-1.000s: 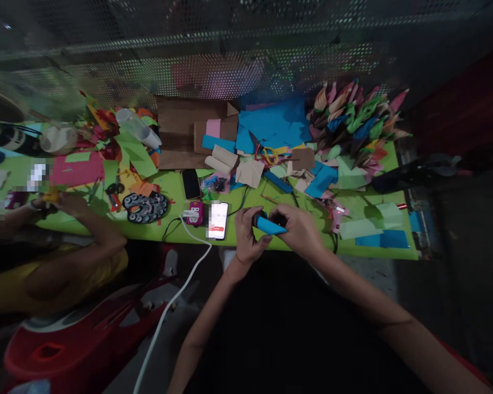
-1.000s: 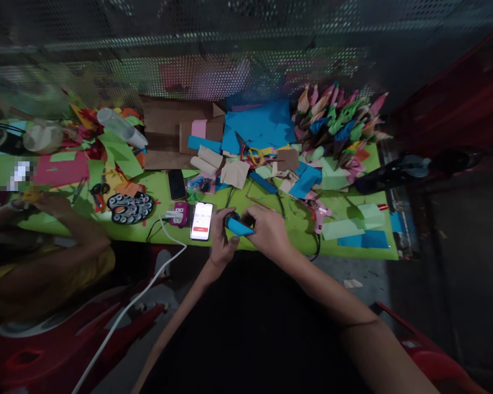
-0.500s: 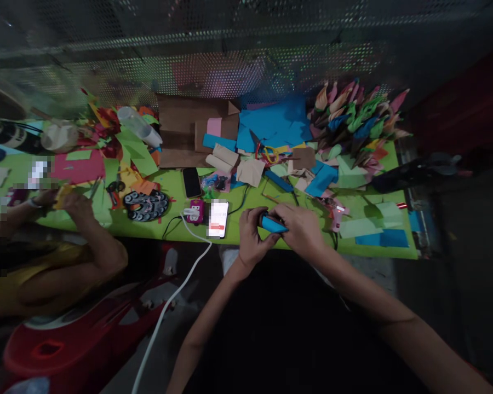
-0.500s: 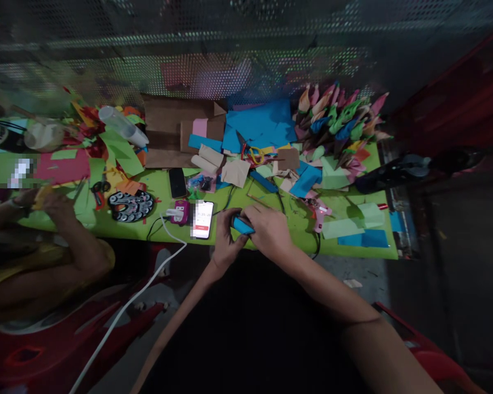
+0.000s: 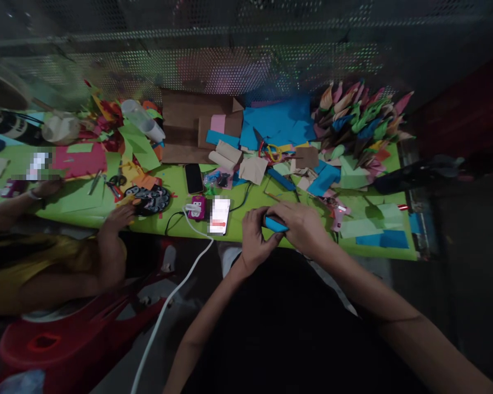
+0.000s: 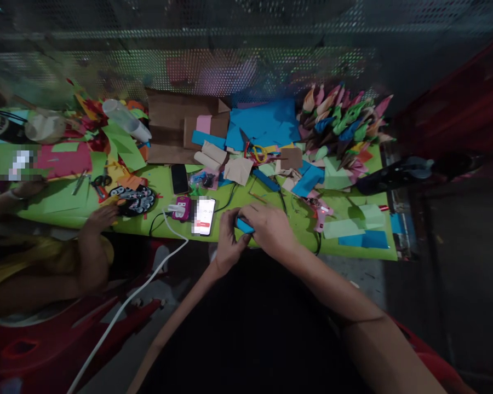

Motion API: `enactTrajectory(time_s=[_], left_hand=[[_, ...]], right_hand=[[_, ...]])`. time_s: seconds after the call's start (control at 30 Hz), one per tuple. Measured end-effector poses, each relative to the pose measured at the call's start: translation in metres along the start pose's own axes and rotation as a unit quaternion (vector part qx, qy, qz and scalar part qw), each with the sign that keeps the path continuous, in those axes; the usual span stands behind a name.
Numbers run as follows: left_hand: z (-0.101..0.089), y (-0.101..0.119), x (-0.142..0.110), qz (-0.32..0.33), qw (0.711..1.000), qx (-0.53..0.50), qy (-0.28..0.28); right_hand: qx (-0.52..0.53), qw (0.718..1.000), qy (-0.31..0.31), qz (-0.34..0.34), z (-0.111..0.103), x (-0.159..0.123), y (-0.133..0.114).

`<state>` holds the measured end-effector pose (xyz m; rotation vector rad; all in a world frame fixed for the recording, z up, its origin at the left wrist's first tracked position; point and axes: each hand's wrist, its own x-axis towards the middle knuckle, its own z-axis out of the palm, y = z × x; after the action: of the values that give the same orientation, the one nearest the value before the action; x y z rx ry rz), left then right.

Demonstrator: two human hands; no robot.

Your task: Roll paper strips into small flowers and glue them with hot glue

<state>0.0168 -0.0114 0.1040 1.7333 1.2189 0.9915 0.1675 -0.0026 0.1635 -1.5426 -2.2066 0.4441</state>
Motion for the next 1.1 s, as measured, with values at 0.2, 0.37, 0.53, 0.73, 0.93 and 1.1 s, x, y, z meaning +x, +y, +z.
enactTrajectory(time_s=[0.2,0.37,0.53,0.73,0.93,1.1], left_hand=[[-0.002,0.0,-0.001,0.007,0.999,-0.034,0.017],[-0.002,0.0,-0.002,-0.01,0.999,-0.033,0.005],[-0.002,0.0,-0.004,-0.028,0.999,-0.022,-0.003],[-0.002,0.003,-0.006,-0.017,1.0,-0.004,0.007],[-0.003,0.002,-0.005,-0.016,1.0,0.013,0.0],[-0.002,-0.003,-0.004,-0.042,0.998,-0.029,0.02]], right_hand=[[-0.003,0.999,0.05,0.017,0.001,0.0,-0.005],[-0.022,0.999,0.037,-0.026,-0.002,0.001,-0.005],[-0.044,0.998,0.001,-0.041,-0.004,0.004,-0.005],[-0.045,0.998,-0.041,0.005,-0.005,0.006,-0.009],[0.023,0.998,-0.039,0.046,0.001,0.01,-0.006],[0.124,0.99,-0.04,0.048,0.006,0.015,0.003]])
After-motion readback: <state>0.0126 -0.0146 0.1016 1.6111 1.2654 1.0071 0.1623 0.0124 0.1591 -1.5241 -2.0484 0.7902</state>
